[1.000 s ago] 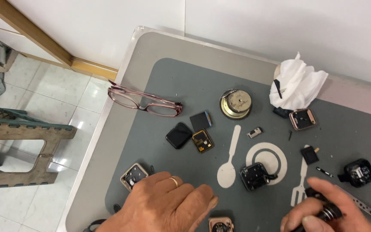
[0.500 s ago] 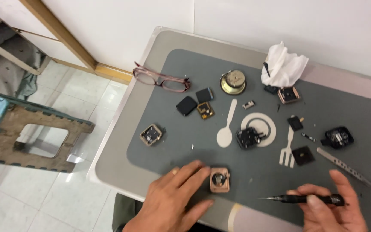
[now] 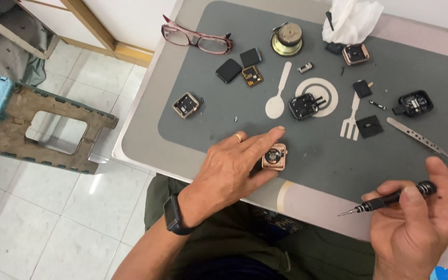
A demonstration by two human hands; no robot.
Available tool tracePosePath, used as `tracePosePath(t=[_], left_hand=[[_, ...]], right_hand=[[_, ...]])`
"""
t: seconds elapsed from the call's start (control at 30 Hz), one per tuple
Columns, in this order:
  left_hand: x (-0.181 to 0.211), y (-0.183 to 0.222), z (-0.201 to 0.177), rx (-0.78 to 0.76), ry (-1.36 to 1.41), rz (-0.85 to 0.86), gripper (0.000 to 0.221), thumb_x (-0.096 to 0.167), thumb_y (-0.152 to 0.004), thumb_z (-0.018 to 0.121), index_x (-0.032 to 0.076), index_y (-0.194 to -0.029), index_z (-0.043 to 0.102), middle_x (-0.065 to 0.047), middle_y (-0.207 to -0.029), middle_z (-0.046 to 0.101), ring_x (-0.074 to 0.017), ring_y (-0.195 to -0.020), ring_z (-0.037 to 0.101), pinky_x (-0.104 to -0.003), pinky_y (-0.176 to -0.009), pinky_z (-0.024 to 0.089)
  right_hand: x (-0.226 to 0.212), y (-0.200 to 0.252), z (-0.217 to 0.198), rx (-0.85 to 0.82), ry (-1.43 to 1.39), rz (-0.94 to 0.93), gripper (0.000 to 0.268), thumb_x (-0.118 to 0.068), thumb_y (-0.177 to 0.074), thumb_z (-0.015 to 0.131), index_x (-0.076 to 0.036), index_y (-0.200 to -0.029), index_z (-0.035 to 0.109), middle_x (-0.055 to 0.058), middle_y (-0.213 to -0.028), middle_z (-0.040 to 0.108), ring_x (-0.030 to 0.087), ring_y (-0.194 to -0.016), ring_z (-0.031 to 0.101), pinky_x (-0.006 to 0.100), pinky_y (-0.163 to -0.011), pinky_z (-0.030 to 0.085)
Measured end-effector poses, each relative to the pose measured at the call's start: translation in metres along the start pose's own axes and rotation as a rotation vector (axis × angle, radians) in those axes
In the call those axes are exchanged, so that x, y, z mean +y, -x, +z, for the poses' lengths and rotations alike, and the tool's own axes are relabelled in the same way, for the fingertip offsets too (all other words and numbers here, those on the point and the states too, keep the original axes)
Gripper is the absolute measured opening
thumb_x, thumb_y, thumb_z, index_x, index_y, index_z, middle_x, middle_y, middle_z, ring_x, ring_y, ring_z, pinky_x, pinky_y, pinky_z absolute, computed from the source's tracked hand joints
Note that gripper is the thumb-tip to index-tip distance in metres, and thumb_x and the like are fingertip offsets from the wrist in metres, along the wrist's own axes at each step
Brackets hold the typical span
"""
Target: The person uses a screwdriver to unscrew the back casing of a smartwatch. They then place the screwdriver down and pick up a small screw from the table, placing it into a small container. The person then picks up another smartwatch and uses the screwdriver to unscrew its back casing.
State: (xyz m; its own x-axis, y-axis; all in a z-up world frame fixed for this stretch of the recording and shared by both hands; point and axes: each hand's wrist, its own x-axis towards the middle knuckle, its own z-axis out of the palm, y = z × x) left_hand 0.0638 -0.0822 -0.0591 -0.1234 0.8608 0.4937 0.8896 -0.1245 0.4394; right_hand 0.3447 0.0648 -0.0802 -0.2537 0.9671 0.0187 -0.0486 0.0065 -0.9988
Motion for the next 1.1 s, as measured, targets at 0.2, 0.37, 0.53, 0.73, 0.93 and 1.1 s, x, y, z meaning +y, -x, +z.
tracePosePath(t=[0.2,0.37,0.53,0.73,0.93,1.1], left_hand=[[0.007,-0.001,-0.003,0.023,-0.113,0.108,0.07,0.022,-0.104,0.082,0.01,-0.156,0.037,-0.003,-0.142,0.069,-0.0226,-0.078,0.048,-0.036,-0.08,0.054],[0.009,-0.003,-0.002,0.019,-0.115,0.124,0.066,0.025,-0.106,0.081,0.009,-0.155,0.04,0.0,-0.142,0.069,-0.0218,-0.079,0.048,-0.035,-0.079,0.054],[0.006,-0.001,0.001,-0.041,-0.037,0.077,0.07,0.025,-0.104,0.083,0.015,-0.157,0.038,0.003,-0.131,0.072,-0.0232,-0.087,0.054,-0.037,-0.074,0.051],[0.003,-0.002,0.001,-0.064,0.011,0.088,0.069,0.024,-0.106,0.082,0.016,-0.157,0.037,0.003,-0.149,0.066,-0.0239,-0.089,0.054,-0.034,-0.083,0.053],[0.0,-0.001,0.003,-0.051,0.067,0.077,0.076,0.023,-0.103,0.087,0.019,-0.158,0.035,0.006,-0.139,0.073,-0.023,-0.09,0.052,-0.034,-0.088,0.052],[0.002,-0.002,0.001,-0.063,0.095,0.046,0.064,0.023,-0.107,0.079,0.02,-0.156,0.038,0.008,-0.143,0.07,-0.023,-0.09,0.054,-0.033,-0.09,0.052]], right_hand=[[-0.008,0.002,0.005,-0.014,0.014,0.001,0.06,-0.029,-0.113,0.053,-0.017,-0.17,0.036,0.015,-0.097,0.056,0.028,-0.083,0.057,0.045,-0.071,0.057],[-0.01,0.004,0.005,-0.021,-0.014,0.007,0.059,-0.03,-0.11,0.057,-0.019,-0.166,0.04,0.011,-0.091,0.058,0.024,-0.077,0.057,0.04,-0.067,0.056],[-0.007,0.004,0.007,0.025,-0.025,0.018,0.044,-0.032,-0.107,0.062,-0.014,-0.146,0.052,0.012,-0.1,0.067,0.02,-0.093,0.07,0.04,-0.086,0.068],[-0.002,0.008,0.009,0.016,-0.008,-0.051,0.019,-0.033,-0.117,0.056,-0.016,-0.119,0.049,0.007,-0.094,0.057,0.03,-0.097,0.074,0.043,-0.096,0.068],[-0.007,0.019,0.046,0.094,0.037,-0.135,0.02,-0.027,-0.116,0.054,-0.011,-0.123,0.045,0.005,-0.099,0.048,0.024,-0.101,0.074,0.032,-0.065,0.063],[-0.017,0.03,0.08,0.059,0.217,-0.408,0.022,-0.019,-0.123,0.044,0.0,-0.128,0.036,0.023,-0.105,0.049,0.037,-0.091,0.067,0.043,-0.067,0.065]])
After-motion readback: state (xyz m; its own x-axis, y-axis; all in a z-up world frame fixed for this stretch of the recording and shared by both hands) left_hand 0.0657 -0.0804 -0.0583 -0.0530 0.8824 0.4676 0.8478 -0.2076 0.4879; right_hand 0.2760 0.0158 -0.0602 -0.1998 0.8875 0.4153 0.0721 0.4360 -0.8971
